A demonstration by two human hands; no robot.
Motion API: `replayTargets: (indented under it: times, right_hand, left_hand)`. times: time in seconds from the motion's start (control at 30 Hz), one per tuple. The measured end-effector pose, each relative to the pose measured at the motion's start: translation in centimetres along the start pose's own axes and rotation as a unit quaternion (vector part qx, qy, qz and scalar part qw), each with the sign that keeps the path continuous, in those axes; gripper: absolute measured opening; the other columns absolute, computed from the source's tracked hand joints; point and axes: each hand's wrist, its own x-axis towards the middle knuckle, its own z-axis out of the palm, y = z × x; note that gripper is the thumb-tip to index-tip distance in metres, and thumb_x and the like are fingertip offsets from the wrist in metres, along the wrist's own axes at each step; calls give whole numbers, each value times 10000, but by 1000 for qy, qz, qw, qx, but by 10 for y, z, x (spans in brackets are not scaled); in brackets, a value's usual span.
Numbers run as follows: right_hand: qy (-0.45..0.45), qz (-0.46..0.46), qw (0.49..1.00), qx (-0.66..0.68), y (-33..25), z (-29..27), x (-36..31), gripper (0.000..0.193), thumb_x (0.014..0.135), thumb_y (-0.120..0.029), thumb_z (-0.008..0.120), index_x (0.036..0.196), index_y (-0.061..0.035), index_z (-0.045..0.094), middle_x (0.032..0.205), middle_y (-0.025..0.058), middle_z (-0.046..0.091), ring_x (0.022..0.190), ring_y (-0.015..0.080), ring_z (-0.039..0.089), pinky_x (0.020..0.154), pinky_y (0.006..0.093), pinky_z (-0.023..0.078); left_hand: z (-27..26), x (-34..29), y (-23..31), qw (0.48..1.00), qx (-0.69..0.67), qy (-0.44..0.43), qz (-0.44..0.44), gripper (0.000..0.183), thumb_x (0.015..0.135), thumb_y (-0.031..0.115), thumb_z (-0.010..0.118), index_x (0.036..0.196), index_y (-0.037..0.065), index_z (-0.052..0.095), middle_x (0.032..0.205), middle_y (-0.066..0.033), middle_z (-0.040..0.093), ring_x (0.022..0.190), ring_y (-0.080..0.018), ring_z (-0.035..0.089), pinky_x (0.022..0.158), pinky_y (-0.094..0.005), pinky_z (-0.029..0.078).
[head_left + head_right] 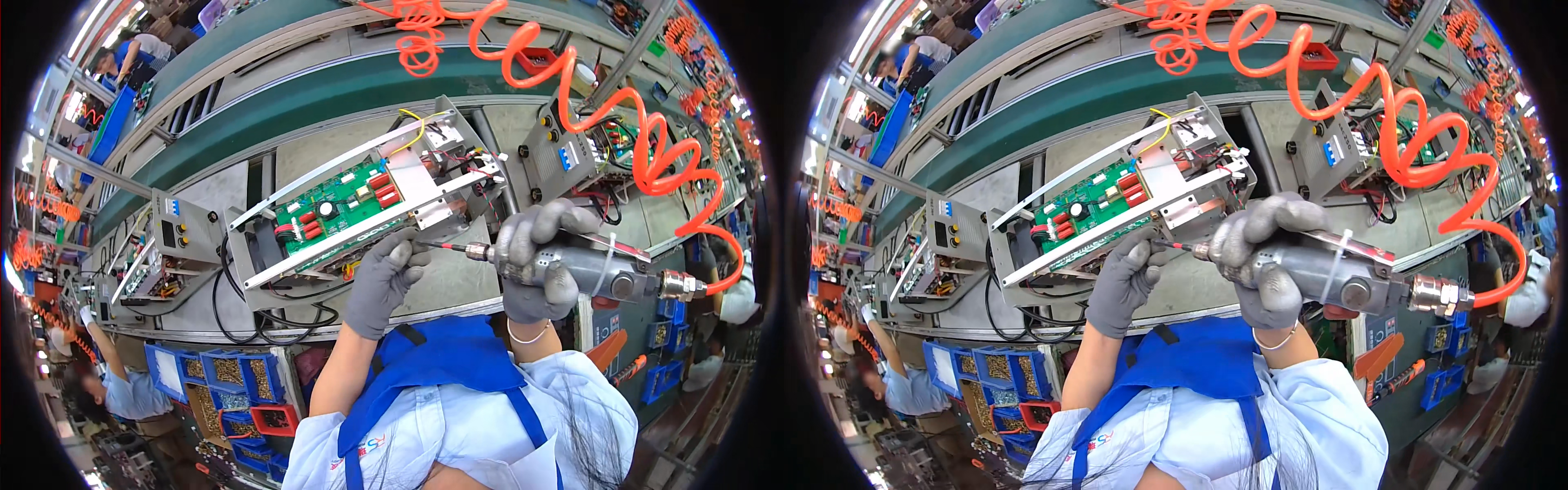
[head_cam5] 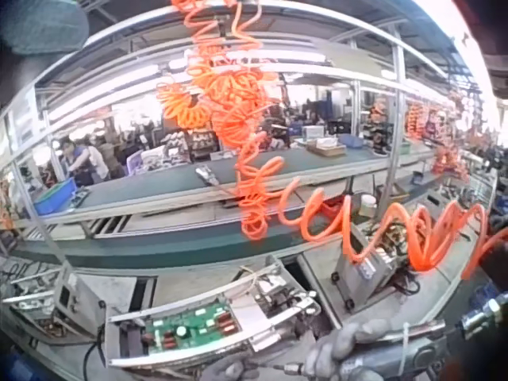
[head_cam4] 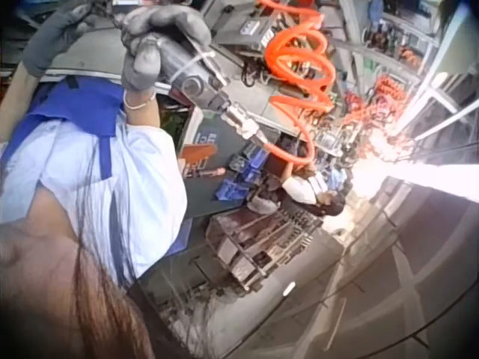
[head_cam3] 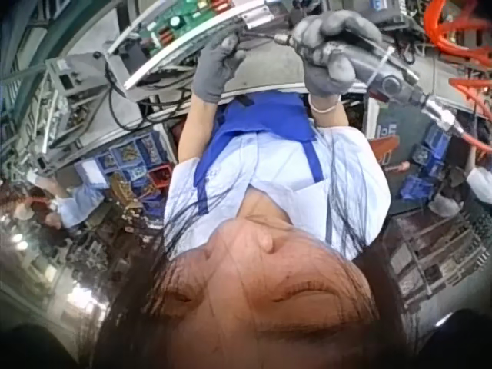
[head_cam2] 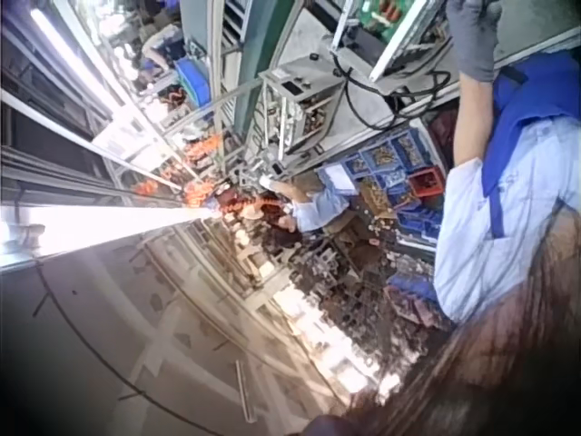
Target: The person uses a pneumatic screwdriver to fasten screws onto a green circuit board mounted on a metal frame. They repeatedly pick up screws from a blue bin, position them on the board, and drive them in. The person also adjusts the board's position and handles various wires connected to the assembly.
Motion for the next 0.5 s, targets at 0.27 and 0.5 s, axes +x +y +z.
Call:
replayTargets:
  times: [0.27, 0.5]
  right_hand:
    - [49, -16, 999, -6, 12, -4, -4, 580, 779, -244, 683, 1300, -78, 490, 933, 67, 480, 559, 120, 470, 473, 298, 435]
    - [47, -43, 998, -11, 3, -9, 0, 555, 779, -231, 670, 1277, -61, 492, 933, 73, 480, 561, 116, 462, 476, 289, 442]
  left_hand:
    - [-7, 3, -8, 995, -88, -33, -40, 362, 975, 320, 585, 1142, 1, 546, 889, -71, 633, 675, -82, 602, 501, -179, 481]
    - [17, 3, -9, 996, -55, -30, -57, 388, 983, 349, 567, 1147, -2, 555, 832, -73, 633, 650, -85, 607, 491, -175, 469]
